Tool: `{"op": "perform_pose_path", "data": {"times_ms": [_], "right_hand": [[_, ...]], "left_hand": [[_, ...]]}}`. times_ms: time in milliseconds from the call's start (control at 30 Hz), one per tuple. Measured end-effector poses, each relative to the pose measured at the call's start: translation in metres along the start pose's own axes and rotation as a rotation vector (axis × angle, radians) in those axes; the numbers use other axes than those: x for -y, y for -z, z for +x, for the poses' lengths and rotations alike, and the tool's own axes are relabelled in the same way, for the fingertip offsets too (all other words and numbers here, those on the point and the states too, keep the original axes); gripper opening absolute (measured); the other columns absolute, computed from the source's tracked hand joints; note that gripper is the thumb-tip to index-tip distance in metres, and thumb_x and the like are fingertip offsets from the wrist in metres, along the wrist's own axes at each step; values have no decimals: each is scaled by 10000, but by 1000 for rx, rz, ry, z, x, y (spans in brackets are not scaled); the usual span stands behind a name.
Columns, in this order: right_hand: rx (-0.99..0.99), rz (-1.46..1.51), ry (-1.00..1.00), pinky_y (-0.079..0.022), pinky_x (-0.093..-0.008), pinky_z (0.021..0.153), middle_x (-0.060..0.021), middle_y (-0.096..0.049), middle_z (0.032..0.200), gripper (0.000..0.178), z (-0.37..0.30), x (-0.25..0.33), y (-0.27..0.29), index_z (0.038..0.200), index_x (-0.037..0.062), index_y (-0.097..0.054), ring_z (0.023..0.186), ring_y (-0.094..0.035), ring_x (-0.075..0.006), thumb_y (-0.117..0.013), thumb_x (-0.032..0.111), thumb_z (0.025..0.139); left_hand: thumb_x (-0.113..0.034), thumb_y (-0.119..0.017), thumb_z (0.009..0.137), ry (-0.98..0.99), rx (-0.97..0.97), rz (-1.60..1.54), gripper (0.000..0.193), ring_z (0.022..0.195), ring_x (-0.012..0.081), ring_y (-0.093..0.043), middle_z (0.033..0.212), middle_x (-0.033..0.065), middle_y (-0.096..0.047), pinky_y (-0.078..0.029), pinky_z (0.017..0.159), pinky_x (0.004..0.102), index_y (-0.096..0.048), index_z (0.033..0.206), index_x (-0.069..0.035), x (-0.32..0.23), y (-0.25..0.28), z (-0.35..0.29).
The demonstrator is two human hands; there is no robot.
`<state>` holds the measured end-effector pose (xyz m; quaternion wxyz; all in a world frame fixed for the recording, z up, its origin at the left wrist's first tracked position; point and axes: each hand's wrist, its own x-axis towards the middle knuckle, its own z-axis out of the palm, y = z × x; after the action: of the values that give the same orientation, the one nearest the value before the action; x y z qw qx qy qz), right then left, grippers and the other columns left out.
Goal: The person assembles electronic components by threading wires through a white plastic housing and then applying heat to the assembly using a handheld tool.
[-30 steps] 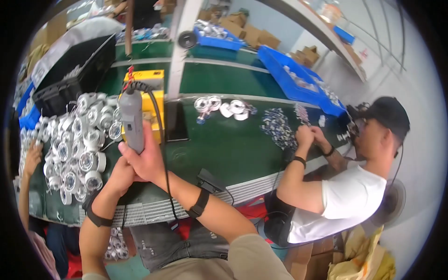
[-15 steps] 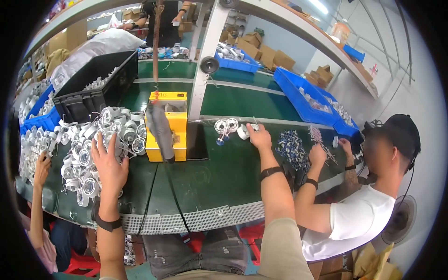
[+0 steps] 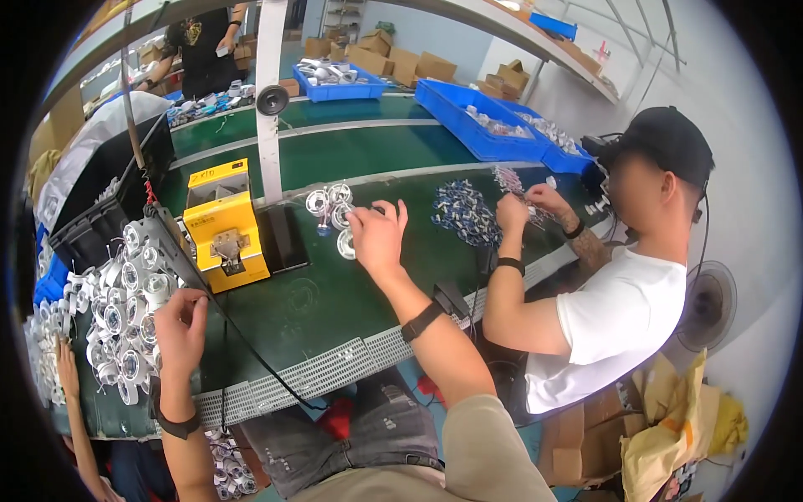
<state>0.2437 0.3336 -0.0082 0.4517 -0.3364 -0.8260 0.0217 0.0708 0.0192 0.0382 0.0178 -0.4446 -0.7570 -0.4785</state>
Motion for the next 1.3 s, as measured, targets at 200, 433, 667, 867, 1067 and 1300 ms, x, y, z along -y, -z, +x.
{"op": "perform_pose_path", "data": {"times_ms": [200,433,667,867,1067,1300], "right_hand": [[-118,233,362,-284,-488,1066,-50,-674,752,106,-10,77,45,886,70,-719,1036,-577,-273,-692,152,825],[271,1141,-303,-477,-220,597,-38,-643,780,195,-49,159,54,1003,-42,-672,662,-572,-73,-627,129,921],[533,1189,-395,-466,-245,710,-34,-623,880,306,-70,152,35,1094,-8,-651,763,-562,-94,-495,237,998],[619,1193,-530,-434,-210,621,-14,-624,805,170,-88,144,48,981,-31,-687,690,-535,-62,-617,112,923],[564,798,-189,-443,-293,611,-84,-555,700,78,-92,157,43,755,-7,-647,648,-575,-183,-660,64,784],[522,744,-238,-405,-353,568,-114,-509,674,119,-93,161,36,687,-21,-581,619,-532,-244,-602,67,764]], "left_hand": [[-41,-656,861,137,574,-287,211,784,85,-591,904,43,-645,-486,704,235,-624,1062,12,1,-15,-12],[-311,-470,997,414,903,-1373,615,1132,306,-580,1275,145,-526,-479,955,448,-201,1494,-69,-8,-38,-12],[-324,-480,1001,501,634,-1173,447,970,197,-621,1094,62,-594,-514,789,328,-414,1351,-53,12,-34,-11],[-384,-372,1028,652,568,-1222,430,933,142,-607,1088,62,-625,-489,718,285,-516,1256,-48,12,-42,-6],[-425,-295,1037,692,605,-1220,489,868,132,-595,1032,57,-631,-465,666,276,-529,1244,-49,18,-38,-7],[-361,-353,1032,677,497,-1136,435,901,138,-592,1030,46,-615,-481,726,284,-506,1283,-39,14,-45,-9]]}}
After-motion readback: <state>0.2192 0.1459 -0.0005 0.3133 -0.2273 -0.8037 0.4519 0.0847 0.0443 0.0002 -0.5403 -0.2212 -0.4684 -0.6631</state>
